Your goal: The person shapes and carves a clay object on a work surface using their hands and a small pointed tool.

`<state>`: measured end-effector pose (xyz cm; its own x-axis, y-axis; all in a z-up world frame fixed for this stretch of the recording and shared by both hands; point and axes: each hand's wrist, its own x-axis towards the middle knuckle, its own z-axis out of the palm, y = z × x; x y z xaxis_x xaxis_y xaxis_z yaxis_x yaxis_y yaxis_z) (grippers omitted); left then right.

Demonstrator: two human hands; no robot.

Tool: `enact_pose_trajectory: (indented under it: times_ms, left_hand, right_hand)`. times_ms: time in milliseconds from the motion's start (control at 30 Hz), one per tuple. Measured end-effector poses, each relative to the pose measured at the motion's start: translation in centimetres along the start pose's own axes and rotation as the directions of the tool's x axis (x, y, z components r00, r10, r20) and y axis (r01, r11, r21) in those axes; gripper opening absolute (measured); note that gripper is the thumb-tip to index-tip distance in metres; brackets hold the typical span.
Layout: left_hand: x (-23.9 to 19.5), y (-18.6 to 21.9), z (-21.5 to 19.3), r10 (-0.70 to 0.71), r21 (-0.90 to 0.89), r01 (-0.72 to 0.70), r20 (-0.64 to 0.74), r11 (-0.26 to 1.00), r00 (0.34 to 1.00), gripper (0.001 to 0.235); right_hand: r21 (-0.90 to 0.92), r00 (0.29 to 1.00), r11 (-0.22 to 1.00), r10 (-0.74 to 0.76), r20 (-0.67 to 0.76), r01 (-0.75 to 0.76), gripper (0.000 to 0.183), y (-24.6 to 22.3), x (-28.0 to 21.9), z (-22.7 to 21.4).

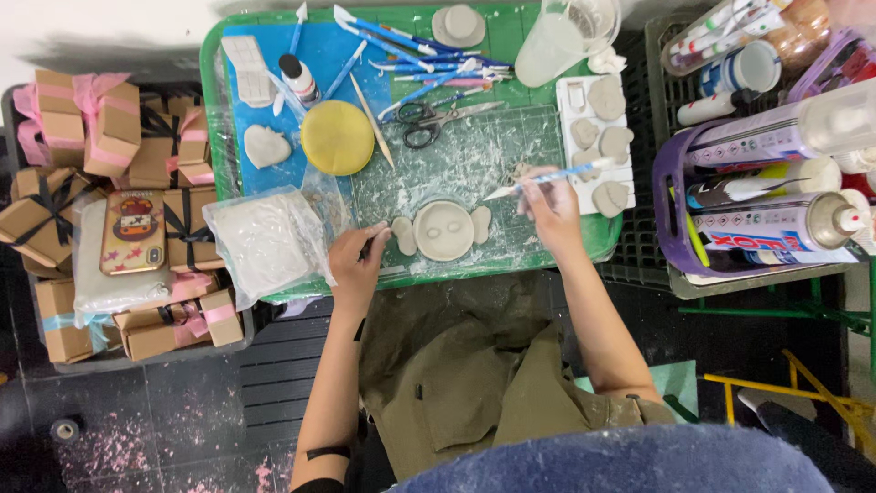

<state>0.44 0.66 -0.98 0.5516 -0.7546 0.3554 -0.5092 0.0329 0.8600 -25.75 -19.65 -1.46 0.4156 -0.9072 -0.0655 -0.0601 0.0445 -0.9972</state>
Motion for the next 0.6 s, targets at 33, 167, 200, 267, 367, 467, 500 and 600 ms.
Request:
enact_pose_trajectory:
  times_ms: [33, 167, 200, 267, 367, 467, 500, 600]
  left_hand:
    - [-0.3, -0.3, 0.0, 0.043, 0.019, -0.042, -0.008, 0.999, 0.999, 0.011]
    - [-0.6, -1.4, 0.2, -0.125, 0.103, 0.122, 0.029, 0.987, 0.992, 0.021]
    - [-0.6, -1.3, 0.4, -0.154, 0.071, 0.153, 0.014, 0.986, 0.988, 0.012]
    - [-0.4, -0.8, 0.5, -0.189, 0.042, 0.188, -0.001, 0.981, 0.982, 0.004]
    - [0.5, 0.1, 0.2, 0.052, 0.142, -0.048, -0.025, 0.989, 0.998, 0.016]
    - [0.8, 0.9, -0.2, 0.078, 0.22, -0.089, 0.057, 0.972, 0.995, 0.027]
    - [0.9, 1.0, -0.3, 0.055, 0.233, -0.076, 0.092, 0.969, 0.994, 0.03]
    - [1.0, 0.7, -0.5, 0.033, 0.223, -0.063, 0.135, 0.973, 0.99, 0.032]
  right_hand:
    - [-0.027, 0.994, 0.999, -0.039, 0.099, 0.042, 0.009, -0.2, 0.3, 0.5]
    - [-0.245, 0.914, 0.946, -0.103, 0.392, 0.212, 0.009, -2.9, 2.6, 3.6]
    - [-0.244, 0.914, 0.947, -0.102, 0.394, 0.211, 0.009, -3.9, 3.4, 4.8]
    - [-0.31, 0.83, 0.908, -0.071, 0.553, 0.284, 0.012, -5.5, 5.1, 7.5]
    - [-0.32, 0.666, 0.8, -0.128, 0.735, 0.507, 0.019, -7.1, 7.3, 11.6]
    - [-0.47, 0.606, 0.685, 0.052, 0.794, 0.557, 0.025, -7.4, 7.9, 14.9]
    - [-0.469, 0.603, 0.688, 0.057, 0.795, 0.553, 0.025, -7.4, 7.9, 15.4]
    - [-0.563, 0.578, 0.587, 0.19, 0.794, 0.581, 0.031, -7.2, 8.0, 16.2]
